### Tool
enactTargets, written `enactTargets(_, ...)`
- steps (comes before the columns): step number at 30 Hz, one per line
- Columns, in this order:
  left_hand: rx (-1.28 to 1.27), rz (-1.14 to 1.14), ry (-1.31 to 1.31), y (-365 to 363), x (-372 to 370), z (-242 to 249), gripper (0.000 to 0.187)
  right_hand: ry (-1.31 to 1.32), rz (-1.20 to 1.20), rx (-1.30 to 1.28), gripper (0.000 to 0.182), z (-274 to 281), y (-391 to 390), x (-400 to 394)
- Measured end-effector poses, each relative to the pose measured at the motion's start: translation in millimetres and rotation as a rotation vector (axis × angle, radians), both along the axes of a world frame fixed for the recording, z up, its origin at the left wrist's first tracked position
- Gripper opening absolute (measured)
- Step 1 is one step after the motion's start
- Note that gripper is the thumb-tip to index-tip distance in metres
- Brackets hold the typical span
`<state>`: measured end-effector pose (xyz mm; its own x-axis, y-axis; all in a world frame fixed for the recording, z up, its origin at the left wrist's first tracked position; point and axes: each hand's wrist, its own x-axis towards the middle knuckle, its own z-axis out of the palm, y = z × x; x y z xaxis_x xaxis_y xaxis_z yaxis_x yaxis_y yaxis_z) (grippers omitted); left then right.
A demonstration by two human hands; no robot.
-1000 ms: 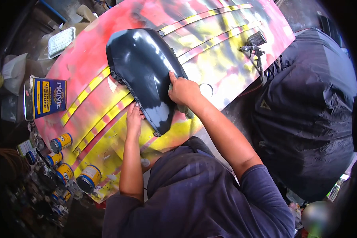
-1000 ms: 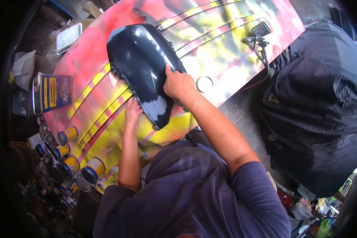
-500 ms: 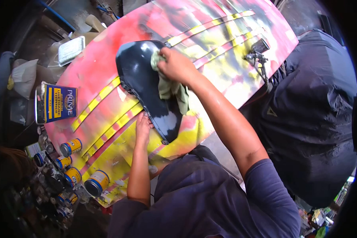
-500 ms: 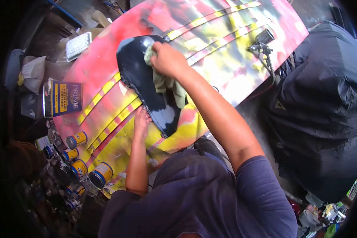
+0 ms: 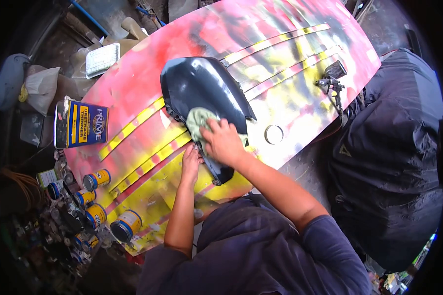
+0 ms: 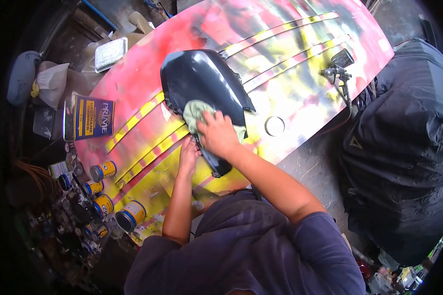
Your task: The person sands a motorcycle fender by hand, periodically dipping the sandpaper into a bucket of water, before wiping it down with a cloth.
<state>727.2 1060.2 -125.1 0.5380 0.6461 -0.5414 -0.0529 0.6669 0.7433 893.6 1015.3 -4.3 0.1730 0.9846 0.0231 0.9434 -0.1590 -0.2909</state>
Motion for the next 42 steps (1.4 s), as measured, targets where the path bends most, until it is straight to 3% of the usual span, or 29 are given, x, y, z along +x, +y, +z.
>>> enactTargets(5,0.030,-0.019,0.044,-3,5,11,0.027,-0.013,0.051,0.031,0.045,-9,-12,-6)
enactTargets(7,0.068,-0.038,0.104,-4,-3,-15,0.028,-0.051,0.035,0.070,0.043,-8,14,5)
enactTargets(14,0.117,-0.036,0.144,-8,4,9,0.027,-0.165,0.002,0.179,0.038,-10,133,62)
enactTargets(22,0.095,-0.050,0.147,-9,1,0,0.028,-0.189,-0.277,0.304,0.033,-35,205,135)
enactTargets(25,0.047,-0.036,0.126,-9,1,3,0.029,-0.130,-0.357,0.208,0.029,-28,198,175)
enactTargets(28,0.008,-0.037,0.105,-7,-2,0,0.029,0.128,-0.596,0.196,0.030,0,165,201)
enactTargets(32,-0.034,-0.058,0.094,-9,-11,3,0.028,0.786,-0.587,0.394,0.034,52,101,189)
enactTargets(34,-0.035,-0.078,0.085,-5,-12,3,0.029,1.086,-0.597,0.354,0.034,105,59,156)
enactTargets(36,-0.036,-0.090,0.074,-2,-15,-1,0.030,1.103,-0.686,0.302,0.035,132,16,129)
enactTargets(38,-0.017,-0.102,0.069,0,-15,4,0.030,1.527,-0.692,0.189,0.037,128,-32,114)
enactTargets(42,-0.013,-0.147,0.125,6,-13,15,0.029,1.981,-0.745,0.059,0.040,104,-103,81)
